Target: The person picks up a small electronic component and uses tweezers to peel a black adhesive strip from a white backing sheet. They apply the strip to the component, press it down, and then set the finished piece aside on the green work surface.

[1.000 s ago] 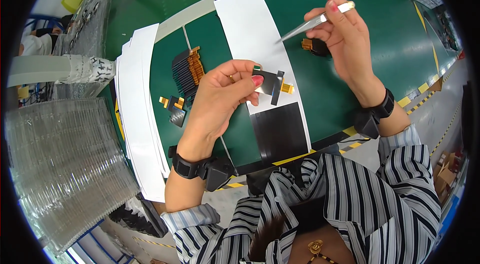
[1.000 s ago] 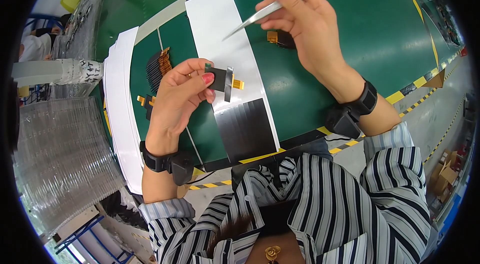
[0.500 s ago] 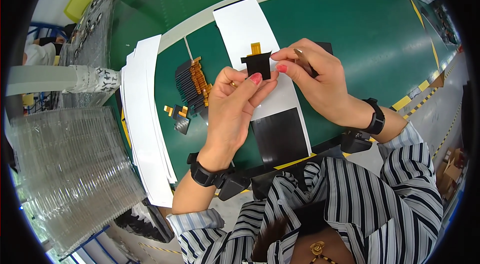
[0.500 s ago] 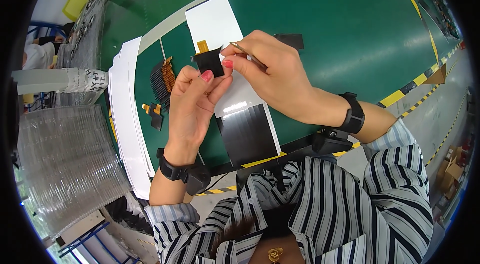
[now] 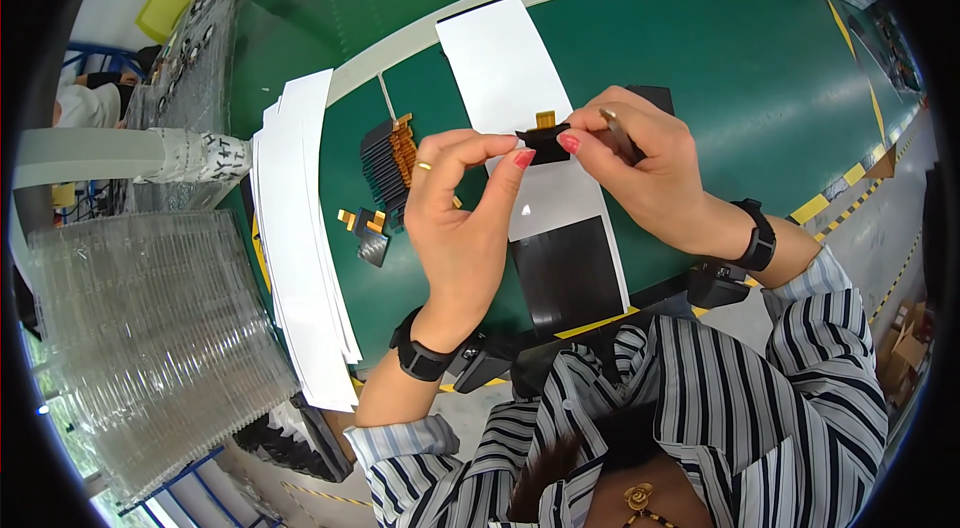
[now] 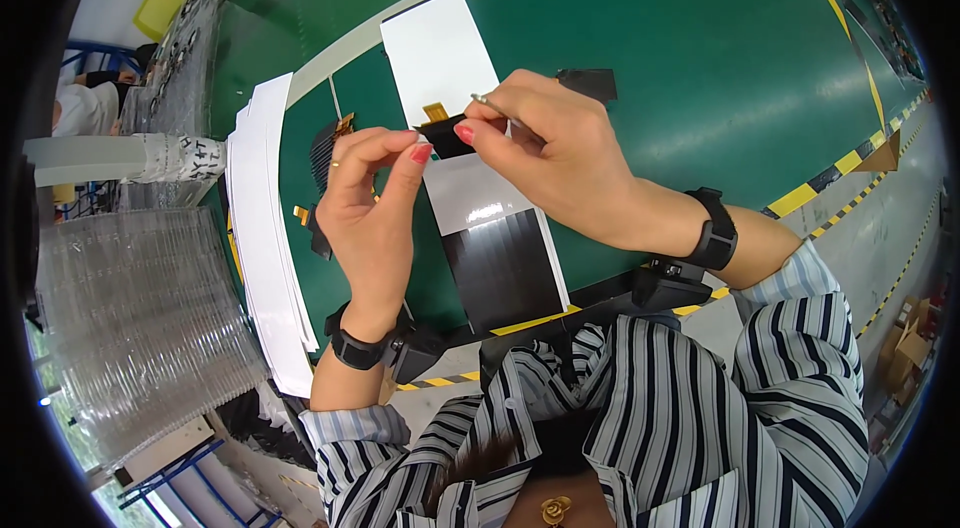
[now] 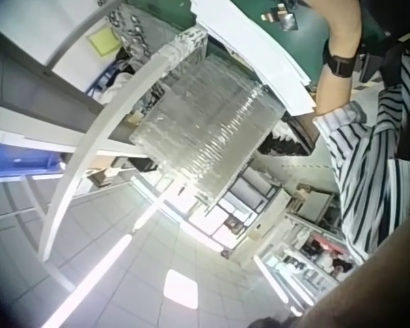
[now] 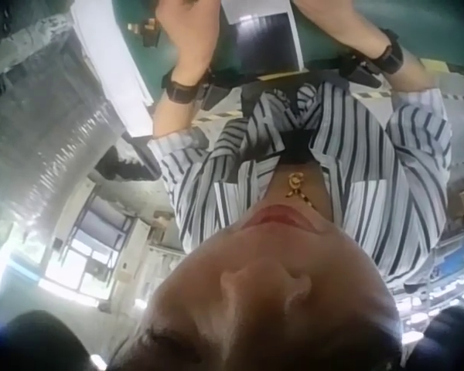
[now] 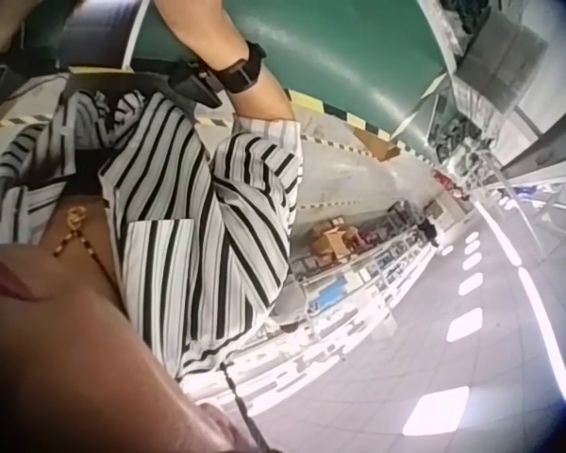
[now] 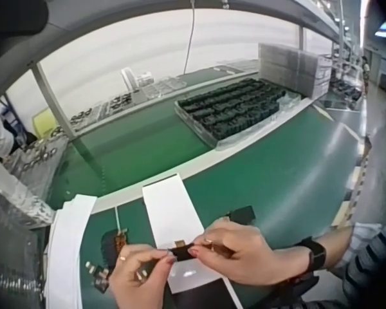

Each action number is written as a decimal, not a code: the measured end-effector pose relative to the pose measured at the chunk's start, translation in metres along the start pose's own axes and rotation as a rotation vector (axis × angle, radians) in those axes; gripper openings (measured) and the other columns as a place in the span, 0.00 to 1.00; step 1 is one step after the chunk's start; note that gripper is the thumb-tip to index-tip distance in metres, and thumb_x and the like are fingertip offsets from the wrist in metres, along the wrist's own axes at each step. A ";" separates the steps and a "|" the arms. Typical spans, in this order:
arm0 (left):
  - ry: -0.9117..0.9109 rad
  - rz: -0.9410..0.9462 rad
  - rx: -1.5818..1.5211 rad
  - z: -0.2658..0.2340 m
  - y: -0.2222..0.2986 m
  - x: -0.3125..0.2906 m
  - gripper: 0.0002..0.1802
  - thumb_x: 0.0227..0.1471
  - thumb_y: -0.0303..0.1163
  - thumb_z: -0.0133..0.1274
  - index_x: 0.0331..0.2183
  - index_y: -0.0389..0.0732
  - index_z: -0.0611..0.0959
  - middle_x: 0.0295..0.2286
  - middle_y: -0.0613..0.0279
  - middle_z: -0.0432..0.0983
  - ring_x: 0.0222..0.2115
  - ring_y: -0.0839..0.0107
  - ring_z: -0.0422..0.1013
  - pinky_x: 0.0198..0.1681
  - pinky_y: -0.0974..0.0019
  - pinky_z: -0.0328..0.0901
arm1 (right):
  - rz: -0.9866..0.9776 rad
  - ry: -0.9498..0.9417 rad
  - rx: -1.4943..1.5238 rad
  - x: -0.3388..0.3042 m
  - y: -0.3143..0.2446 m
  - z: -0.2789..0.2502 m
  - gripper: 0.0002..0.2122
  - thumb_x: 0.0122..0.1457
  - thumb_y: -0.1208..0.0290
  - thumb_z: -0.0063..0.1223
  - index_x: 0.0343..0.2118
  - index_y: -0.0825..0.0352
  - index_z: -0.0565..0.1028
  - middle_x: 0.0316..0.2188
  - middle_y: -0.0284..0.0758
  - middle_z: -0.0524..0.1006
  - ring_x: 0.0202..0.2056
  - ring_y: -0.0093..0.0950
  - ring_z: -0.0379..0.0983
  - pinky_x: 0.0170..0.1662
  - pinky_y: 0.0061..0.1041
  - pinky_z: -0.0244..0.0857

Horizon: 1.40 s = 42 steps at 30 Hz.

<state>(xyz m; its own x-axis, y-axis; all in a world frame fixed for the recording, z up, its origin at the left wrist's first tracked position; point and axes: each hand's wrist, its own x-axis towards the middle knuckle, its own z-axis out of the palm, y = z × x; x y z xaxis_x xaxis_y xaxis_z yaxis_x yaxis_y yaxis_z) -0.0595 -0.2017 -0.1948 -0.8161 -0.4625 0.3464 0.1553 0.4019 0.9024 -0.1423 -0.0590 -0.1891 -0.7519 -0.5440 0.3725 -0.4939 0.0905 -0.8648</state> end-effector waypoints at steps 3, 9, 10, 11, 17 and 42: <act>-0.009 -0.050 -0.031 0.002 0.000 -0.001 0.06 0.38 0.22 0.57 0.25 0.37 0.78 0.26 0.65 0.68 0.29 0.77 0.65 0.32 0.77 0.60 | -0.050 -0.018 -0.002 -0.002 0.002 0.001 0.03 0.48 0.80 0.51 0.26 0.72 0.71 0.22 0.28 0.67 0.17 0.12 0.54 0.18 0.13 0.47; -0.112 -0.180 -0.190 0.001 -0.003 -0.002 0.07 0.40 0.22 0.55 0.28 0.37 0.78 0.25 0.65 0.70 0.27 0.78 0.65 0.32 0.77 0.60 | -0.020 -0.090 -0.010 -0.001 0.003 0.002 0.04 0.48 0.80 0.51 0.28 0.72 0.71 0.22 0.29 0.67 0.17 0.12 0.54 0.18 0.13 0.47; -0.139 -0.234 -0.247 0.000 -0.004 -0.001 0.06 0.41 0.22 0.55 0.28 0.36 0.77 0.25 0.65 0.71 0.27 0.78 0.65 0.32 0.77 0.60 | 0.010 -0.101 -0.007 -0.001 0.002 0.002 0.04 0.48 0.80 0.50 0.28 0.72 0.71 0.22 0.29 0.67 0.16 0.11 0.54 0.18 0.13 0.47; -0.139 -0.232 -0.248 0.000 -0.004 -0.001 0.06 0.41 0.22 0.55 0.28 0.36 0.77 0.25 0.65 0.71 0.27 0.78 0.65 0.32 0.77 0.60 | 0.009 -0.100 -0.008 0.000 0.001 0.001 0.04 0.48 0.80 0.50 0.28 0.72 0.71 0.22 0.29 0.67 0.16 0.11 0.54 0.18 0.13 0.47; -0.208 -0.424 -0.519 0.002 -0.004 -0.001 0.08 0.45 0.23 0.52 0.32 0.34 0.77 0.27 0.65 0.72 0.28 0.80 0.65 0.32 0.78 0.61 | 0.009 -0.126 -0.002 0.000 0.005 0.002 0.06 0.49 0.80 0.49 0.31 0.73 0.70 0.21 0.33 0.68 0.20 0.17 0.60 0.22 0.16 0.54; -0.668 0.372 0.822 -0.005 0.017 -0.067 0.21 0.35 0.32 0.56 0.37 0.43 0.75 0.39 0.59 0.68 0.37 0.59 0.63 0.40 0.61 0.60 | 0.191 -0.101 0.095 -0.037 0.022 -0.045 0.23 0.61 0.62 0.24 0.18 0.72 0.67 0.21 0.42 0.71 0.21 0.23 0.65 0.24 0.17 0.58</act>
<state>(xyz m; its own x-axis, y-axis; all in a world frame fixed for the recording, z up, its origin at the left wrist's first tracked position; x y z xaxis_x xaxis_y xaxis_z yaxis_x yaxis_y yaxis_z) 0.0004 -0.1674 -0.2011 -0.9686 0.2121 0.1296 0.2384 0.9405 0.2422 -0.1453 0.0009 -0.2064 -0.7781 -0.6054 0.1673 -0.2995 0.1235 -0.9461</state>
